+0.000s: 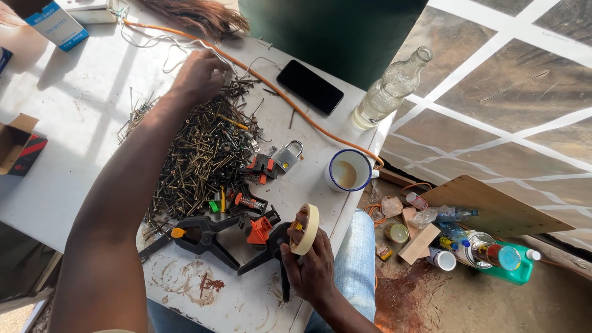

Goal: The person sits with a table on their lap and sorts through a large pile of screws and nails. They move aside tools like clamps and a tape roll, then pick through the pile to separate specific fasteners and place them into a small cardboard box.

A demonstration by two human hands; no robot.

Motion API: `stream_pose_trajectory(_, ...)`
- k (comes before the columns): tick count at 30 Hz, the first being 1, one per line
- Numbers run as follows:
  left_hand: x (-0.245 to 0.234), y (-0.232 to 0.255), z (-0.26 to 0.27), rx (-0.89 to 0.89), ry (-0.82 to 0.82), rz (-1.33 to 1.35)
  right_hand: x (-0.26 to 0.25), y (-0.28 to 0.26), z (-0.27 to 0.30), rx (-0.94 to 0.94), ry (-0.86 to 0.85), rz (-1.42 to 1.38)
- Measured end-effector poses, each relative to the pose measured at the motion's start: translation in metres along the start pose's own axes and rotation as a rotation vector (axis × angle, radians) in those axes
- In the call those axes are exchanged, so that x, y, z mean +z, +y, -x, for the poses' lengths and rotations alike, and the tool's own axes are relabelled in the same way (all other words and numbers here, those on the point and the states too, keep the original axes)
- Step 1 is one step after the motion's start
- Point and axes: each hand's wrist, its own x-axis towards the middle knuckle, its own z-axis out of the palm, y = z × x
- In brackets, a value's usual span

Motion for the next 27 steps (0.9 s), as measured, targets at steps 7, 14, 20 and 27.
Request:
stream_pose_trajectory(7, 0.035, 0.019, 0.005, 0.237, -0.066, -0.041, -0.001, -0.003, -0.003, -0.014, 0.017, 0.000)
stream_pose_trajectory(14, 0.007, 0.057, 0.054, 0.289, -0.264, 0.019, -0.002, -0.001, -0.001, -0.024, 0.016, -0.004)
stream_pose_trajectory(20, -0.018, 0.081, 0.075, 0.110, -0.388, -0.128, -0.004, -0.001, -0.001, -0.034, 0.005, -0.012)
stream_pose_trajectory(27, 0.042, 0.047, 0.021, 0.341, 0.016, -0.167, -0.004, 0.000, 0.001, -0.031, -0.002, 0.005)
